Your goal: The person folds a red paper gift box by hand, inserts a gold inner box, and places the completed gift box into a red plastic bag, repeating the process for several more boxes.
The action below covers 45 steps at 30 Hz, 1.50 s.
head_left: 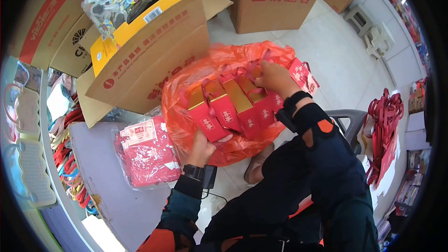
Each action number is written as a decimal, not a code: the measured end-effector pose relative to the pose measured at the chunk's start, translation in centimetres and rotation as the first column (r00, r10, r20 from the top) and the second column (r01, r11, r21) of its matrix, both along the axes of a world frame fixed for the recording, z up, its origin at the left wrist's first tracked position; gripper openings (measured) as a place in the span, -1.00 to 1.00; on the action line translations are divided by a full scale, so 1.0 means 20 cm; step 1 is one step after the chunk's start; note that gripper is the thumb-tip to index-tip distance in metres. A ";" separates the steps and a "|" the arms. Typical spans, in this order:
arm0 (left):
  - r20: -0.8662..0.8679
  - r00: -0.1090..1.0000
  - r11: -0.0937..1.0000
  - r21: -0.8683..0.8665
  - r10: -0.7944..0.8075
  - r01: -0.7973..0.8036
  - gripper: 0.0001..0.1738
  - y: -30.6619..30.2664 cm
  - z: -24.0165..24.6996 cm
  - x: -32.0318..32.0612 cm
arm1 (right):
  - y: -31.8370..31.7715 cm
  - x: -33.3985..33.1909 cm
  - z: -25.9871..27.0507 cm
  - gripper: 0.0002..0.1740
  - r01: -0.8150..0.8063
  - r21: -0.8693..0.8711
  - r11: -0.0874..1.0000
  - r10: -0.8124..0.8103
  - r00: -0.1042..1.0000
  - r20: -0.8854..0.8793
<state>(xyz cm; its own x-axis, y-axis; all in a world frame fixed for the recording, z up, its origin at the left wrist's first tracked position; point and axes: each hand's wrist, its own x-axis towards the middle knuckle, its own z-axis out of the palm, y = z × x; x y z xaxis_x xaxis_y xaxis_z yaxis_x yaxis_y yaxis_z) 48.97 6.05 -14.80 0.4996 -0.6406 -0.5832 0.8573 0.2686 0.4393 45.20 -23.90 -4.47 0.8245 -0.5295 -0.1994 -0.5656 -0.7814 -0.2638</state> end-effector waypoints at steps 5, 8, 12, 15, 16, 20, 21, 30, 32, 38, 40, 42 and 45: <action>0.047 0.997 0.995 0.079 0.059 -0.062 -0.54 0.04 0.05 0.01 | 0.03 0.18 -0.04 -0.38 -0.063 0.017 0.998 0.063 0.998 0.030; 0.060 0.998 0.994 0.109 0.025 -0.031 -0.56 0.13 -0.08 0.04 | -0.02 0.18 -0.15 -0.22 -0.044 0.407 0.912 -0.078 0.957 0.279; 0.258 0.961 0.952 0.305 -0.096 0.013 -0.47 0.20 -0.15 0.10 | -0.03 0.07 -0.19 0.05 -0.031 0.562 0.827 -0.273 0.850 0.449; 0.520 0.842 0.782 0.581 -0.143 -0.226 -0.32 0.14 0.07 0.08 | -0.04 0.02 -0.15 0.19 0.028 0.640 0.768 -0.327 0.877 0.353; 0.583 0.781 0.792 0.575 -0.221 -0.205 -0.30 0.17 0.06 0.13 | -0.04 0.00 -0.12 0.26 0.014 0.686 0.727 -0.335 0.880 0.337; 0.749 0.595 0.749 0.566 -0.291 -0.346 -0.28 0.17 0.02 0.35 | -0.02 -0.02 -0.06 0.35 -0.003 0.687 0.727 -0.276 0.915 0.296; 0.843 0.479 0.746 0.481 -0.247 -0.462 -0.28 0.12 0.06 0.39 | -0.03 -0.02 -0.11 0.39 -0.023 0.642 0.767 -0.251 0.909 0.332; 0.581 -0.055 0.526 0.689 -0.812 -0.498 -0.03 -0.13 0.37 0.69 | -0.06 -0.15 -0.08 0.62 -0.128 0.550 0.825 0.010 0.977 0.212; 0.498 -0.101 0.478 0.727 -0.862 -0.493 0.04 -0.17 0.33 0.70 | -0.05 -0.19 -0.08 0.69 -0.096 0.471 0.877 0.047 0.992 0.115; 0.427 -0.087 0.429 0.835 -0.900 -0.343 -0.11 -0.19 0.41 0.66 | 0.00 -0.20 -0.08 0.59 -0.058 0.378 0.924 0.041 0.998 0.055; 0.451 -0.129 0.464 0.800 -0.883 -0.380 -0.15 -0.16 0.34 0.66 | 0.00 -0.19 -0.13 0.51 -0.072 0.399 0.914 0.030 0.993 0.110; 0.469 -0.174 0.497 0.764 -0.866 -0.411 -0.19 -0.11 0.32 0.64 | 0.01 -0.18 -0.15 0.43 -0.084 0.423 0.902 0.015 0.986 0.163; 0.402 -0.111 0.413 0.825 -0.909 -0.385 -0.22 -0.10 0.41 0.55 | 0.00 -0.15 -0.14 0.35 -0.064 0.372 0.926 0.023 0.993 0.112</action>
